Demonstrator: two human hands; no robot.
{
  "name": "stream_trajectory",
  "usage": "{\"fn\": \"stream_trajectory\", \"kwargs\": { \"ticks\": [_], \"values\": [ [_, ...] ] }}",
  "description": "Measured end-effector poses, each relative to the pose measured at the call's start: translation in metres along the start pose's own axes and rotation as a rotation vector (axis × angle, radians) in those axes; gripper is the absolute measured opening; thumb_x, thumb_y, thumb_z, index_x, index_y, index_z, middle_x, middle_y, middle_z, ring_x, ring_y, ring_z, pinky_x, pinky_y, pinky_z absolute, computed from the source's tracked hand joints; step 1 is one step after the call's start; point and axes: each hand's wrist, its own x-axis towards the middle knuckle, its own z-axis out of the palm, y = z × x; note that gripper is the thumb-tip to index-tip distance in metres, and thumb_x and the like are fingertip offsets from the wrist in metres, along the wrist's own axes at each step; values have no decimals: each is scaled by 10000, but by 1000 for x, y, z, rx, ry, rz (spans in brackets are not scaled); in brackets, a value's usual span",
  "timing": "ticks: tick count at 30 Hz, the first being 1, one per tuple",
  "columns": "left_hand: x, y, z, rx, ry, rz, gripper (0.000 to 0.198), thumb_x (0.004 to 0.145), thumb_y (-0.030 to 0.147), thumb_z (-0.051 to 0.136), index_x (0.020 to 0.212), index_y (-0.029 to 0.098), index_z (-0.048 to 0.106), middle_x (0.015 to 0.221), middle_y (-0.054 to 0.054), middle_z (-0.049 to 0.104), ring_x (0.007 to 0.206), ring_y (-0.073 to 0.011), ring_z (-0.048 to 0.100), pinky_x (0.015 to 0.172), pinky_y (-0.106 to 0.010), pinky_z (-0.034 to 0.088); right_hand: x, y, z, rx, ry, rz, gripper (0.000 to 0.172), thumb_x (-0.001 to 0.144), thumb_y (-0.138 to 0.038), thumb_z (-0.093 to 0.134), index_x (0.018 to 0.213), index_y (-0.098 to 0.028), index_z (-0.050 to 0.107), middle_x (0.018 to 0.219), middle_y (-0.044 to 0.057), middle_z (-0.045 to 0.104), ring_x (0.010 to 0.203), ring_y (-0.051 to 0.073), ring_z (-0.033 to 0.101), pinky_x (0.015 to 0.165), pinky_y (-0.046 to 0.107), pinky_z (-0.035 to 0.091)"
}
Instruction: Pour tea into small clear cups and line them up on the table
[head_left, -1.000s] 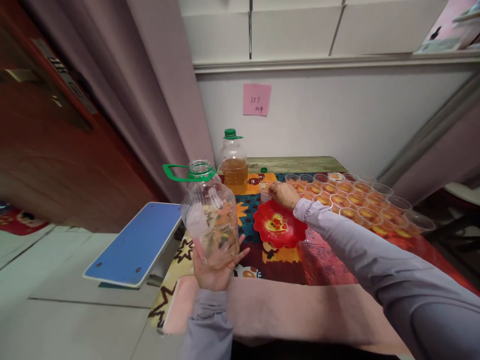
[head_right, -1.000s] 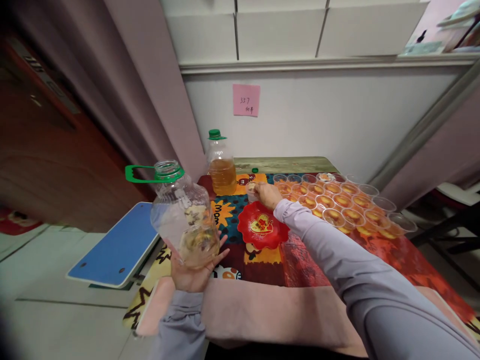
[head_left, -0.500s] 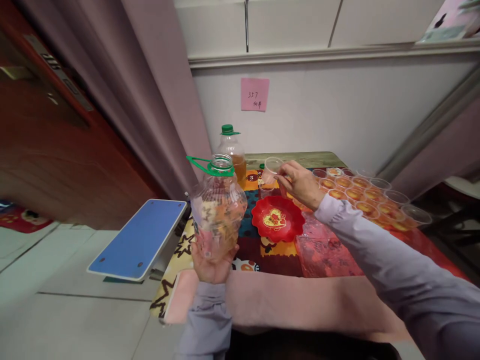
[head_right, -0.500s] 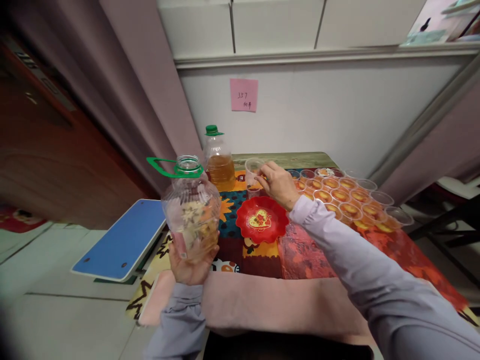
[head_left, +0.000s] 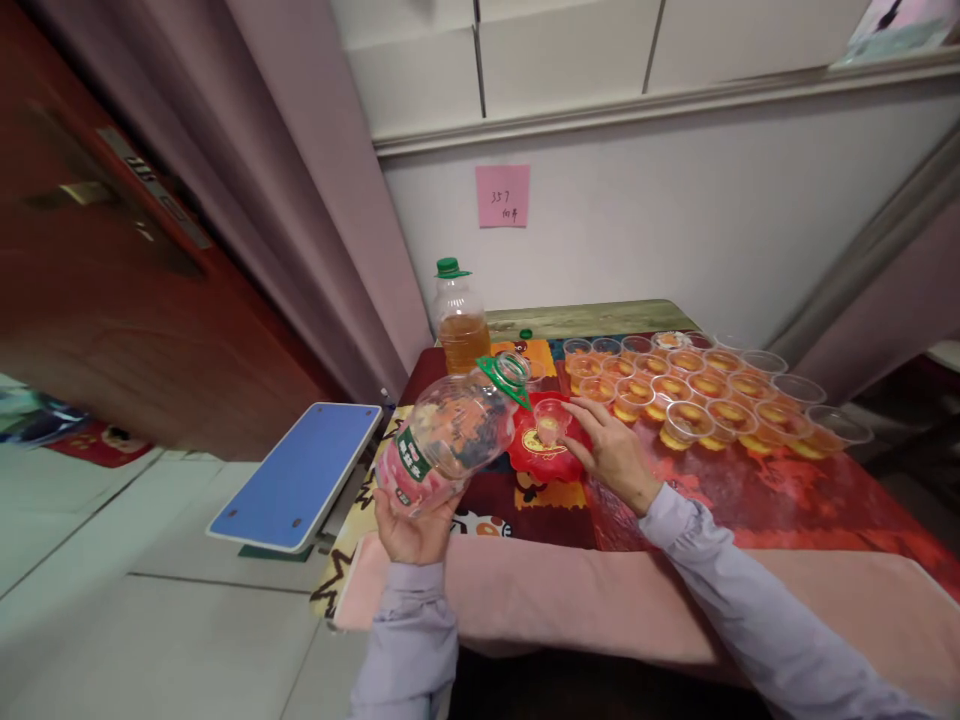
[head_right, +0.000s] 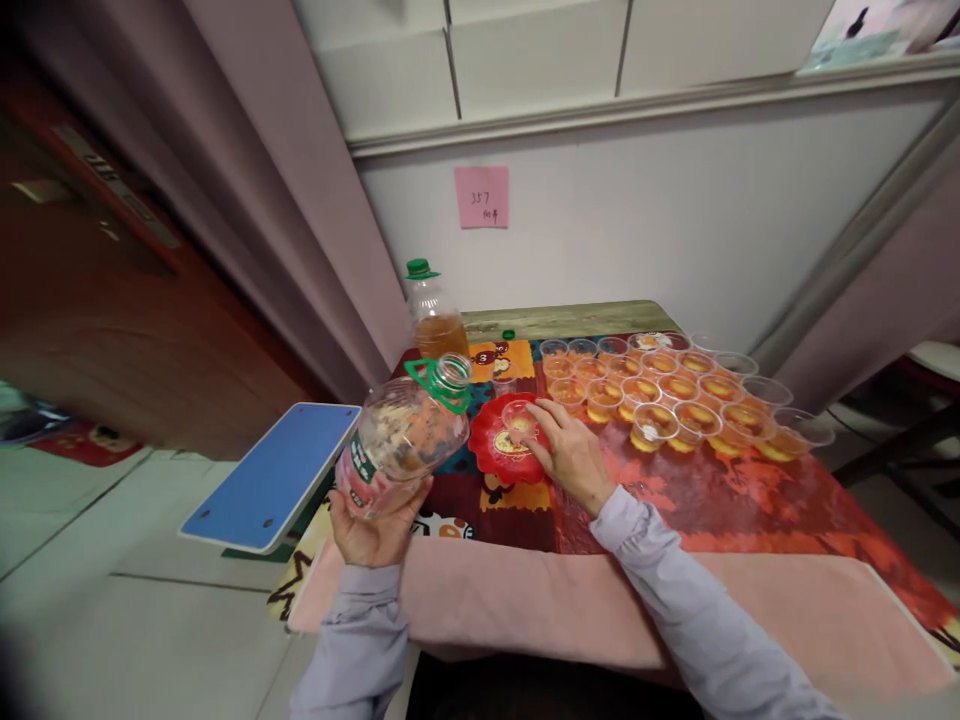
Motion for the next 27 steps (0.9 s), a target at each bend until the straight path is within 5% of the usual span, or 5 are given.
{"fn": "stream_trajectory", "kwargs": {
  "ticks": [4, 11, 16, 22, 27],
  "values": [
    [-10, 14, 10, 67, 64, 55, 564, 992, 637, 531, 1447, 337, 676, 1614, -96, 601, 1474, -433, 541, 990, -627, 610, -11, -31, 5, 436, 174, 207, 440, 1004, -547, 666, 1356, -286, 705, 1310, 142, 756, 1128, 334, 757, 981, 525, 638],
    [-12, 56, 11, 153, 113, 164, 555, 899, 505, 708, 1401, 269, 705, 1335, -94, 782, 1216, -365, 728, 905, -540, 659, -33, -84, 51, 1018, 106, 341, 526, 979, -505, 734, 1466, -332, 634, 1120, 75, 782, 996, 273, 753, 860, 453, 646],
    [-15, 84, 11, 217, 189, 206, 406, 913, 430, 662, 1269, 258, 755, 1119, -52, 842, 908, -287, 805, 727, -425, 694, -44, -97, 55, 1191, -25, 280, 637, 979, -475, 745, 1576, -403, 533, 1506, 88, 626, 1212, 280, 702, 953, 445, 635],
    [-16, 102, 23, 270, 143, 220, 418, 922, 391, 674, 1306, 238, 739, 1151, -70, 836, 911, -289, 809, 736, -423, 701, -53, -95, 58, 1307, -176, 221, 730, 969, -488, 756, 1631, -460, 450, 1610, 78, 524, 1271, 272, 672, 1001, 459, 629],
    [-20, 100, 54, 264, 102, 193, 380, 904, 332, 703, 1269, 238, 750, 1134, -62, 843, 881, -284, 812, 754, -454, 706, -53, -93, 58, 1394, -217, 236, 788, 952, -499, 777, 1650, -474, 413, 1702, 69, 417, 1307, 267, 647, 1035, 457, 612]
  ]
}}
